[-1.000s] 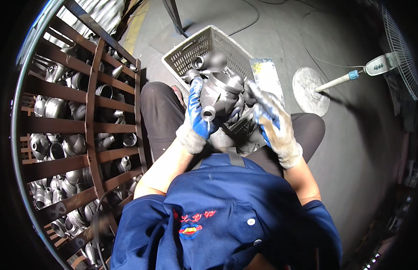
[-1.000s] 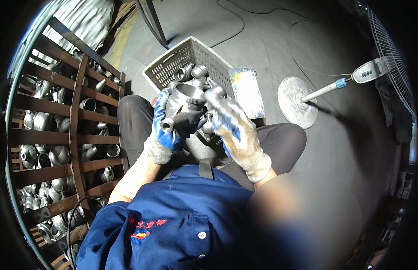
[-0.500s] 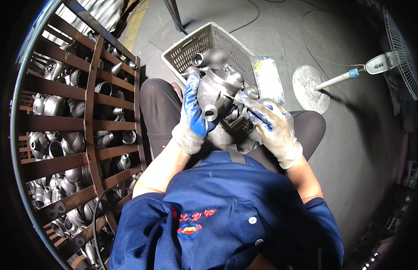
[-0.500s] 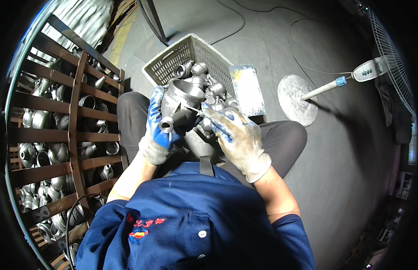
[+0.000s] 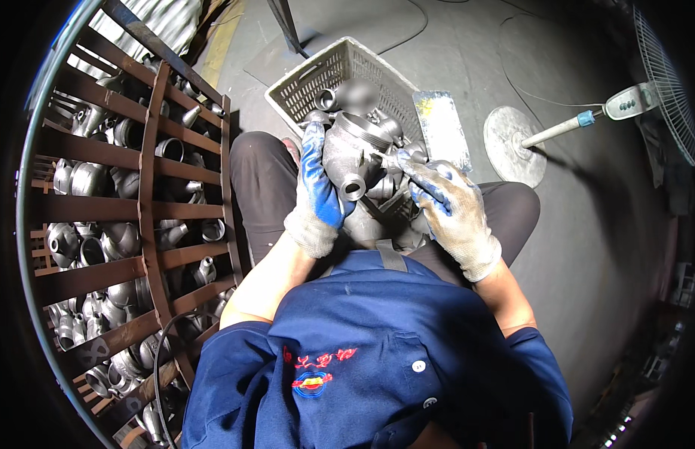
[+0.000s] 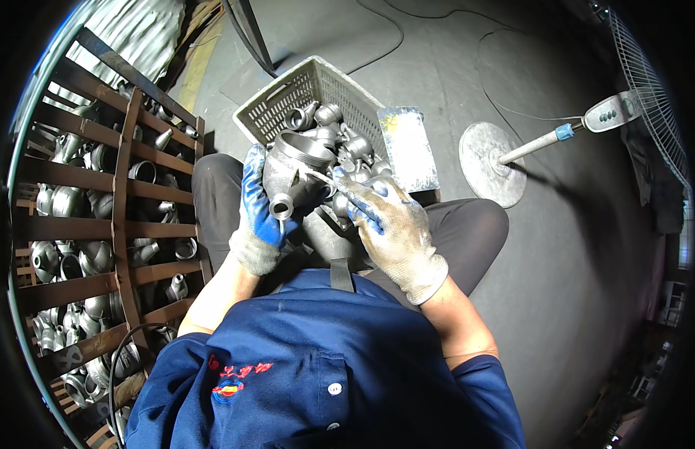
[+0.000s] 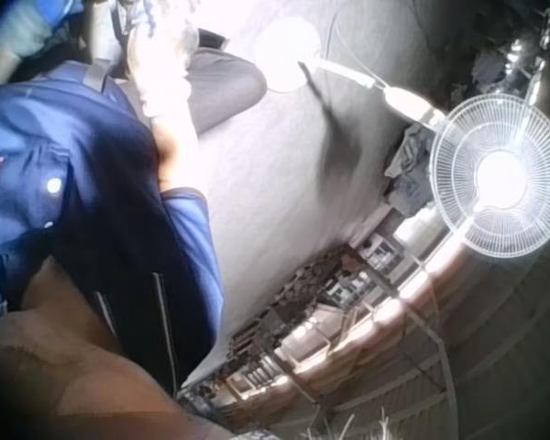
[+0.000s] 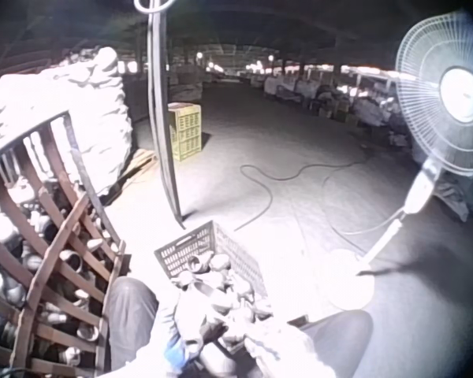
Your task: Inspecting metal castings and using a scriber to mark or clean them.
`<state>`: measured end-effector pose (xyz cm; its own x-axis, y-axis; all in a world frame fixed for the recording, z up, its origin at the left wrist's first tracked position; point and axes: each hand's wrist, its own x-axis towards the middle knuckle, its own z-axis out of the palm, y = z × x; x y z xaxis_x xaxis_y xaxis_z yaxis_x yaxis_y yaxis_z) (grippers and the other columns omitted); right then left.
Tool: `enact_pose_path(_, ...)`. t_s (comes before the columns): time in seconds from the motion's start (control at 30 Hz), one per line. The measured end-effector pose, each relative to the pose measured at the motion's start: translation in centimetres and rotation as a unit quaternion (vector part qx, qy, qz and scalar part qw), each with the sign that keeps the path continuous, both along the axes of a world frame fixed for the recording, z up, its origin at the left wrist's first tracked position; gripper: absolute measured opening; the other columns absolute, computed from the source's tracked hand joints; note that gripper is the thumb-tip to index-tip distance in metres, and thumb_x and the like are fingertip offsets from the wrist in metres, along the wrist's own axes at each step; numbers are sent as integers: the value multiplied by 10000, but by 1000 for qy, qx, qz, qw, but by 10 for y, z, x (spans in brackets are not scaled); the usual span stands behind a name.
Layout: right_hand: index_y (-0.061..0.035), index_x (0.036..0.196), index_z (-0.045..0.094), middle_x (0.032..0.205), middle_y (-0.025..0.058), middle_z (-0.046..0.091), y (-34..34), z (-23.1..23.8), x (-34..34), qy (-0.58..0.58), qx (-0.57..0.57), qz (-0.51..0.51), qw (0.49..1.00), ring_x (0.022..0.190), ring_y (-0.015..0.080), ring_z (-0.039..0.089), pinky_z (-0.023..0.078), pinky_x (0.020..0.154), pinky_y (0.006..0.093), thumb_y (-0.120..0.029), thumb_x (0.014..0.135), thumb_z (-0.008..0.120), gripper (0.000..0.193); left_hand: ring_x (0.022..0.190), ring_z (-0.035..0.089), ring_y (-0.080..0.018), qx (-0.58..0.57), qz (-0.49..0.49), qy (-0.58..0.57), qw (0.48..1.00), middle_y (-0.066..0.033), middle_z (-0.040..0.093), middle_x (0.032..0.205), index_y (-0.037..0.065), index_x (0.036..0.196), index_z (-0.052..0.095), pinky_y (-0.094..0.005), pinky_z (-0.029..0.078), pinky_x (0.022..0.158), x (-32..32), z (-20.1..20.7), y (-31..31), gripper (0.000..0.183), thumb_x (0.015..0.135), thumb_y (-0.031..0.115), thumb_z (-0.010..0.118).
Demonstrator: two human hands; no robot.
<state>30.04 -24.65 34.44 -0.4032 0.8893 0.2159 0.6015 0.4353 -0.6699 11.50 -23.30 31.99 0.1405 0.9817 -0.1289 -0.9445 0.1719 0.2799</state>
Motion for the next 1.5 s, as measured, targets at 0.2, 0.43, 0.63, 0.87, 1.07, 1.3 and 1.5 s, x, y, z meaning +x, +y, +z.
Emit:
enact_pose_path(0.2, -147, 1119, 627, 910, 109, 573, 0, -10, -4, 19, 34, -20, 999, 825, 301, 579, 481, 689, 390, -52, 750, 612, 381, 1089, 512, -292, -5, -24, -67, 997, -93, 482, 1207, 130, 1296, 389, -452, 498, 838, 1, 0, -2, 452, 944, 410, 431)
enact_pose_path(0.43, -148, 1065, 642, 928, 83, 588, -4, -6, -8, -76, 110, -12, 991, 840, 281, 584, 500, 694, 377, -48, 754, 569, 334, 988, 523, -274, -49, 14, -91, 995, -74, 500, 1104, 123, 1225, 428, -447, 501, 816, 7, 6, -4, 387, 945, 390, 438)
enact_pose_path(0.63, -152, 1072, 638, 949, 81, 596, -4, -2, -9, -115, 94, 17, 989, 839, 275, 588, 505, 695, 378, -63, 757, 563, 336, 1038, 534, -290, -57, 19, -75, 995, -81, 525, 1145, 114, 1236, 440, -465, 482, 860, 4, -5, -3, 399, 941, 384, 448)
enact_pose_path(0.87, -151, 1087, 639, 964, 85, 615, 12, 8, 4, -58, -26, 89, 994, 845, 277, 597, 505, 726, 369, -137, 779, 581, 313, 1115, 520, -301, 33, 35, 102, 994, -108, 494, 1266, 91, 1290, 413, -464, 453, 934, -3, -13, -9, 496, 922, 420, 467)
enact_pose_path(1.07, -99, 1098, 634, 1010, 77, 646, 16, 8, 9, -56, 14, 96, 994, 884, 286, 603, 490, 779, 358, -126, 809, 594, 292, 1115, 524, -309, 20, 12, 95, 995, -116, 510, 1232, 96, 1287, 408, -465, 476, 904, -1, -8, -6, 493, 920, 419, 470)
enact_pose_path(1.3, -53, 1065, 648, 1001, 116, 656, 13, -7, 2, 142, -125, 78, 979, 905, 242, 622, 480, 813, 317, -104, 765, 664, 305, 1036, 556, -290, -28, -14, 3, 1000, -130, 502, 1215, 130, 1289, 396, -436, 507, 829, 2, 3, -3, 468, 930, 425, 451)
enact_pose_path(1.5, -31, 1019, 663, 896, 104, 646, 15, 5, 17, 124, -138, 107, 977, 829, 199, 617, 482, 763, 287, -87, 781, 653, 244, 962, 585, -278, -16, -39, 6, 999, -141, 543, 1137, 142, 1283, 405, -405, 523, 785, 1, 9, -3, 478, 926, 458, 448)
